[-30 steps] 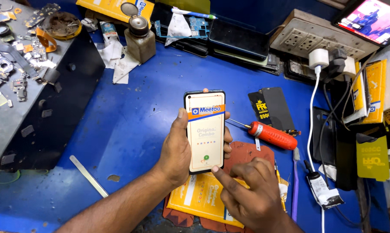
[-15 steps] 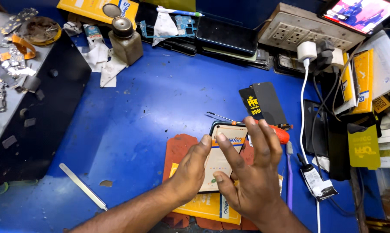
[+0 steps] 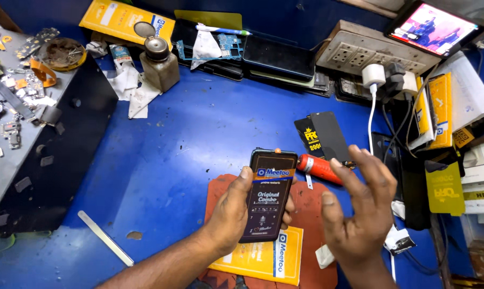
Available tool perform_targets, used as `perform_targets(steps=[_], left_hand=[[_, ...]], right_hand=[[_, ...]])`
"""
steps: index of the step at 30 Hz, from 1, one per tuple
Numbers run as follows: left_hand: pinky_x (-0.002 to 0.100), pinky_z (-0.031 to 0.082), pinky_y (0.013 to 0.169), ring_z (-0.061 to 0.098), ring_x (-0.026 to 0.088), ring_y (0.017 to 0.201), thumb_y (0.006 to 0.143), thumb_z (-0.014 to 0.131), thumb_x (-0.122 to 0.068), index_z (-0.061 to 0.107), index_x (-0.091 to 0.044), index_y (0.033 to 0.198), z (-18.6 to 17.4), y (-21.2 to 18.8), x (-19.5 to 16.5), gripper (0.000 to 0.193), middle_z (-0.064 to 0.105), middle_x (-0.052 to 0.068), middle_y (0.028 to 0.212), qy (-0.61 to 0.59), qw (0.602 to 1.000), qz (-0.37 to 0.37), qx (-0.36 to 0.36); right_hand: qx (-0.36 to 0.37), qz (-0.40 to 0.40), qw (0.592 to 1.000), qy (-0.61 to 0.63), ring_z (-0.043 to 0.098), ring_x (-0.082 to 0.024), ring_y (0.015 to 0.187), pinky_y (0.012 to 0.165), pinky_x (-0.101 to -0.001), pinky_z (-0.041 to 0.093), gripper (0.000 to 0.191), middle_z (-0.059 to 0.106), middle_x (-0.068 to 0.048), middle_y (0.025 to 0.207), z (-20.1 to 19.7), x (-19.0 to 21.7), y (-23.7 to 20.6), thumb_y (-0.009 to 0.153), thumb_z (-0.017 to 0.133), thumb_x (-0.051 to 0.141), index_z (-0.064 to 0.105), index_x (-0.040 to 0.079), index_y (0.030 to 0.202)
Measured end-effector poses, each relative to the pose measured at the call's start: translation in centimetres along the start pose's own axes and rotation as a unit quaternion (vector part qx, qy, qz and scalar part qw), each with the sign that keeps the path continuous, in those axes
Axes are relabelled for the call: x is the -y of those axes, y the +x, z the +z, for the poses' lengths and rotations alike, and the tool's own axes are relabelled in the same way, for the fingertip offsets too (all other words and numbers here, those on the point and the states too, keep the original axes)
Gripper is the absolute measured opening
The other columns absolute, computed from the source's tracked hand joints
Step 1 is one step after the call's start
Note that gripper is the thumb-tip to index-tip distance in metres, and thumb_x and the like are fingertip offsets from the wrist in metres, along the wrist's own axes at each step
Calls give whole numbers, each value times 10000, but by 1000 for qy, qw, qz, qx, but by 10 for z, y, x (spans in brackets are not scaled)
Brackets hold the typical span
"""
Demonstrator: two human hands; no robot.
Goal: The person cleans old adhesive residue off a phone frame with a tool and wipes it, then tests a replacement screen by powering the phone on and tapping the display. They apply adhesive tape to the frame, press the new screen into place, and tap the screen at the end.
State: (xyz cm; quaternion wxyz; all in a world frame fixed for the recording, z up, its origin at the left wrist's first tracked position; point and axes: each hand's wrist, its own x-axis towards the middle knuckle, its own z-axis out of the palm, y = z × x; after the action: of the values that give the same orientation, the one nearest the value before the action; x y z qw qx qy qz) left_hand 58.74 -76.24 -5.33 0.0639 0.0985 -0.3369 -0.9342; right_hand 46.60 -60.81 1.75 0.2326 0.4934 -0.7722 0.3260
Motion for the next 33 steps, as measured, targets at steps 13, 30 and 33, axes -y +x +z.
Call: perform_targets(steps=[13, 30, 33], left_hand=[[335, 606, 774, 714, 164, 847, 1002, 218, -653, 631, -42, 1282, -3, -5, -5, 788, 722, 92, 953, 36, 999, 18, -4], [351, 617, 750, 713, 178, 835, 1007, 202, -614, 620, -14, 1344, 0, -13, -22, 805, 715, 104, 947, 55, 997, 34, -35], [341, 623, 781, 717, 173, 856, 1008, 182, -620, 617, -12, 1343, 0, -15, -23, 818, 715, 99, 951, 68, 996, 40, -31]], right_hand=[[55, 53, 979, -187, 642, -376, 1111, 1010, -481, 504, 359, 679, -201, 1204, -37, -182, 90, 1048, 649, 133, 652, 35, 1394], [79, 172, 947, -261, 590, -454, 1032, 911, -536, 490, 674, 545, -271, 1164, 4, -244, 134, 999, 616, 192, 450, 31, 1633], [26, 131, 962, -238, 615, -435, 1008, 900, -519, 507, 585, 577, -258, 1163, -2, -235, 127, 1031, 618, 135, 521, 2, 1592]])
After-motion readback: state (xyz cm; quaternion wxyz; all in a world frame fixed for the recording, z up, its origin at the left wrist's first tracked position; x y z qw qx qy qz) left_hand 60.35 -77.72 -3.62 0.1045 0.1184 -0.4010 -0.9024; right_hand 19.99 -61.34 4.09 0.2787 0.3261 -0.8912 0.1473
